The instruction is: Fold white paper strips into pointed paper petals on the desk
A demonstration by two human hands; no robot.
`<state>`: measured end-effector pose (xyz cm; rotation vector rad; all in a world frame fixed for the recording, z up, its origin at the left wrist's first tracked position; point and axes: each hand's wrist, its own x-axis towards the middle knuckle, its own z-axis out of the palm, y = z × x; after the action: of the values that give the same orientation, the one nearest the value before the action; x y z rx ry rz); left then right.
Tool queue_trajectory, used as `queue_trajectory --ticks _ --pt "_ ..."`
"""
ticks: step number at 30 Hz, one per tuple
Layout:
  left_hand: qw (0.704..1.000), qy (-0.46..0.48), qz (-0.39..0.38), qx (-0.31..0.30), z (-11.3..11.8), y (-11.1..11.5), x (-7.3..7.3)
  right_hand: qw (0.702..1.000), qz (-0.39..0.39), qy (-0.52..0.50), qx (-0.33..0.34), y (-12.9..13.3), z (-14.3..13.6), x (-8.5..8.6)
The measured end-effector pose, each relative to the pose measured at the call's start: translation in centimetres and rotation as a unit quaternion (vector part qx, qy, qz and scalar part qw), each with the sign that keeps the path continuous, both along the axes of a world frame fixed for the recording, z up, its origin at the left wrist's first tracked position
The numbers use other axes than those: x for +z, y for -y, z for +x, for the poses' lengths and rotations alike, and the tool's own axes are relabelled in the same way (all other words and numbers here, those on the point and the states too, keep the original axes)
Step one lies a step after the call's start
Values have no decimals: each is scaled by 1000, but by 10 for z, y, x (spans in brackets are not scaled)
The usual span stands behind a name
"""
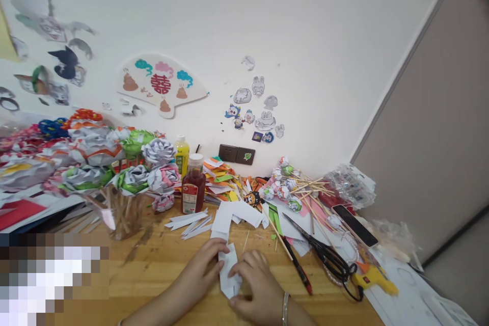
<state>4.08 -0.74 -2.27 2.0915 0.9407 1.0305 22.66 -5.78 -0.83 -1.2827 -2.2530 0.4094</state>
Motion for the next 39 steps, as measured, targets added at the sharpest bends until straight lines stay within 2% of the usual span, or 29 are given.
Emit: queue_trajectory --ticks 4,10,13,16,19,26,39 --pt "999 24 11 -35 0 4 11 999 21 -19 34 -3 9 3" --pt "998 -11 8 -63 3 18 23 991 128 -38 -13 -4 9 5" --pt "997 -11 -10 -75 6 27 20 978 207 -8 -30 -2 2 3" --pt "994 -5 -36 -104 9 34 14 949 310 48 -41 -3 -3 1" --pt "991 2 -57 -125 10 36 8 925 365 92 -55 -4 -2 -1" --pt "985 54 -86 -137 9 30 1 923 363 116 -60 -7 1 -2" --pt "989 10 -14 -145 9 35 10 959 280 21 -46 -5 -3 -7"
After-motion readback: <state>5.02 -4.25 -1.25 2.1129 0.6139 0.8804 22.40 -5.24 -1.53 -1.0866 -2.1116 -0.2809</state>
